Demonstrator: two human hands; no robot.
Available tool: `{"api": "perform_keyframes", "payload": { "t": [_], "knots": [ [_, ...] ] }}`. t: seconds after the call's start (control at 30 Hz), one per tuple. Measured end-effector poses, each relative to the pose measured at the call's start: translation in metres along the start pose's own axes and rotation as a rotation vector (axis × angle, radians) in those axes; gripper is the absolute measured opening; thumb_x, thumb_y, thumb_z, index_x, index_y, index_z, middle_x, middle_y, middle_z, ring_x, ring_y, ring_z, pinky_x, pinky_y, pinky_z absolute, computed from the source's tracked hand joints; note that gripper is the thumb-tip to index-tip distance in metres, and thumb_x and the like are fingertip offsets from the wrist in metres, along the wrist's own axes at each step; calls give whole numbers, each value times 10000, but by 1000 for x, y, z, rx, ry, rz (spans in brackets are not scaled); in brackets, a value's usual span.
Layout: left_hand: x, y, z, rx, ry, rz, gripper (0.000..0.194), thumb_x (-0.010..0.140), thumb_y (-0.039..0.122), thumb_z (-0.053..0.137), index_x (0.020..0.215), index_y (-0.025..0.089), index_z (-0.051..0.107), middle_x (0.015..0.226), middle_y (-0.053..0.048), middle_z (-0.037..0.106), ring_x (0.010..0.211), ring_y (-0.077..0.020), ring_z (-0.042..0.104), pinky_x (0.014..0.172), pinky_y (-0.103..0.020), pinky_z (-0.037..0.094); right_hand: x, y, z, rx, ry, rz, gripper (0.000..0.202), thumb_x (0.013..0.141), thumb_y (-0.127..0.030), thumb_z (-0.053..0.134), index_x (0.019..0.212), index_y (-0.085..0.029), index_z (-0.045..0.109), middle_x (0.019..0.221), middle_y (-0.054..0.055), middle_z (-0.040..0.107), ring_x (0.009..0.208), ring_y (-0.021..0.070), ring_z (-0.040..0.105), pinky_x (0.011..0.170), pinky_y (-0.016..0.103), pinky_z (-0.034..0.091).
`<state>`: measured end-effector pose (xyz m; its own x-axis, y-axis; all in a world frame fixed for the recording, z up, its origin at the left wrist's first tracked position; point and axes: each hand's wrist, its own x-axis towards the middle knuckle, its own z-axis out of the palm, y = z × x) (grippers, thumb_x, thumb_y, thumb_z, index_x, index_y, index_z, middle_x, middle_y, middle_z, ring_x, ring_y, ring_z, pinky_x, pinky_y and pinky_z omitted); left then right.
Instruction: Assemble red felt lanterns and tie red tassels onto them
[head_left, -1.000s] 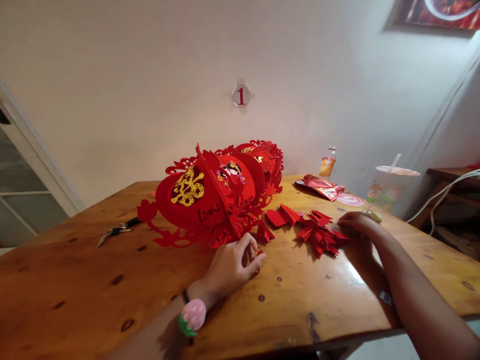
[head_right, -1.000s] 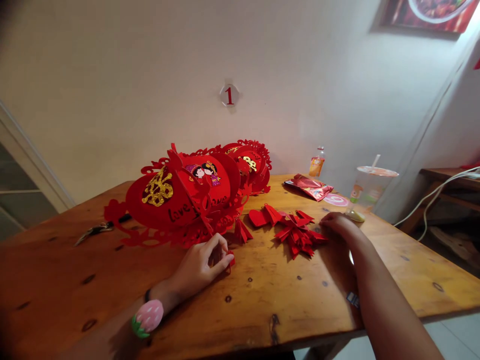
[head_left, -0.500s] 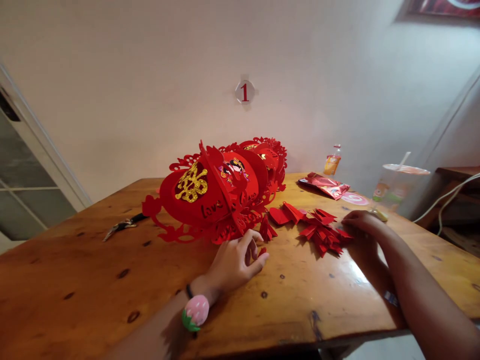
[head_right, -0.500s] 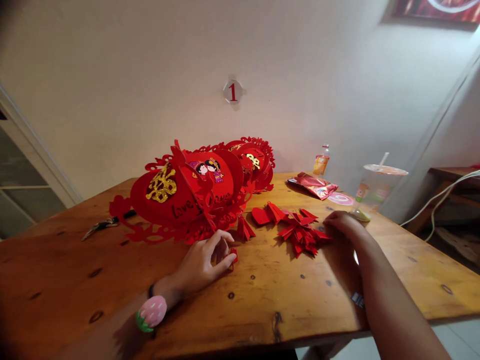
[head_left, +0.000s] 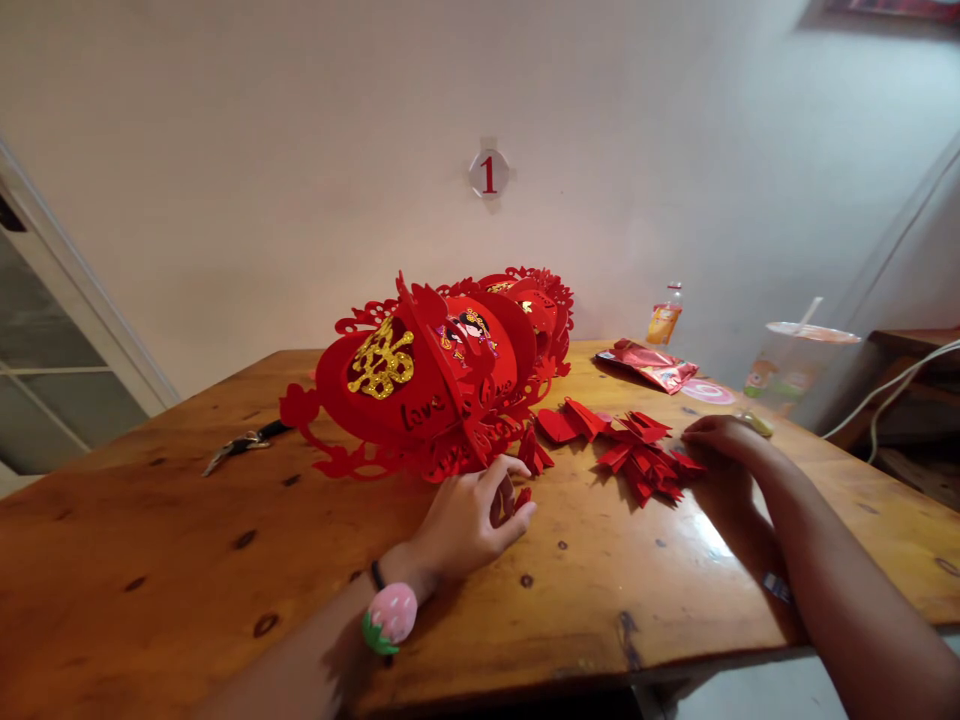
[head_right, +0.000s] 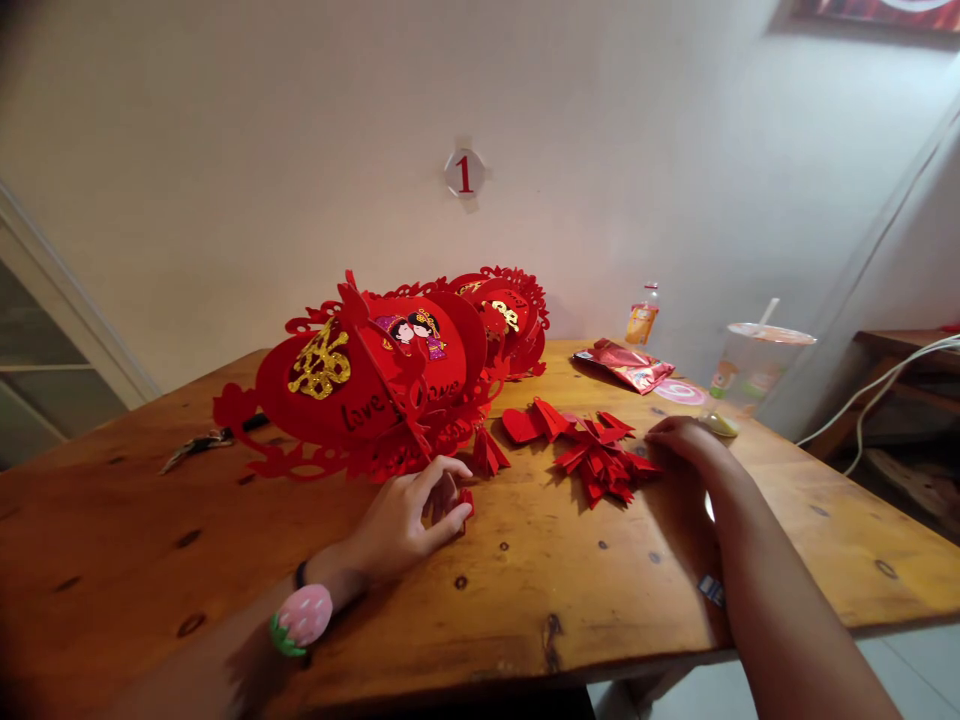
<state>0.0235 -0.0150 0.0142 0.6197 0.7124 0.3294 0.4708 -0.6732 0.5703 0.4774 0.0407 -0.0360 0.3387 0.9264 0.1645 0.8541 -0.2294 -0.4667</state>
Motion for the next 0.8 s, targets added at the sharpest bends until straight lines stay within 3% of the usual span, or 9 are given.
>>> {"api": "perform_keyframes", "payload": {
  "t": [0.33,0.8],
  "knots": [
    [0,1,-2,1,6,12,254,823,340,485,1049,225,465,685,40,578,606,-114,540,587,-225,395,1,0,-3,35,-96,96,148,706,-254,601,609,-163,666,704,97,697,714,235,616,669,285,442],
    [0,0,-2,-3,-8,9,240,830,345,482,1042,233,460,687,47,571,612,-111,537,592,-224,390,-4,-5,-4,36,-57,56,188,700,-206,600,521,-168,640,622,71,677,680,219,610,653,266,443]
  ]
}}
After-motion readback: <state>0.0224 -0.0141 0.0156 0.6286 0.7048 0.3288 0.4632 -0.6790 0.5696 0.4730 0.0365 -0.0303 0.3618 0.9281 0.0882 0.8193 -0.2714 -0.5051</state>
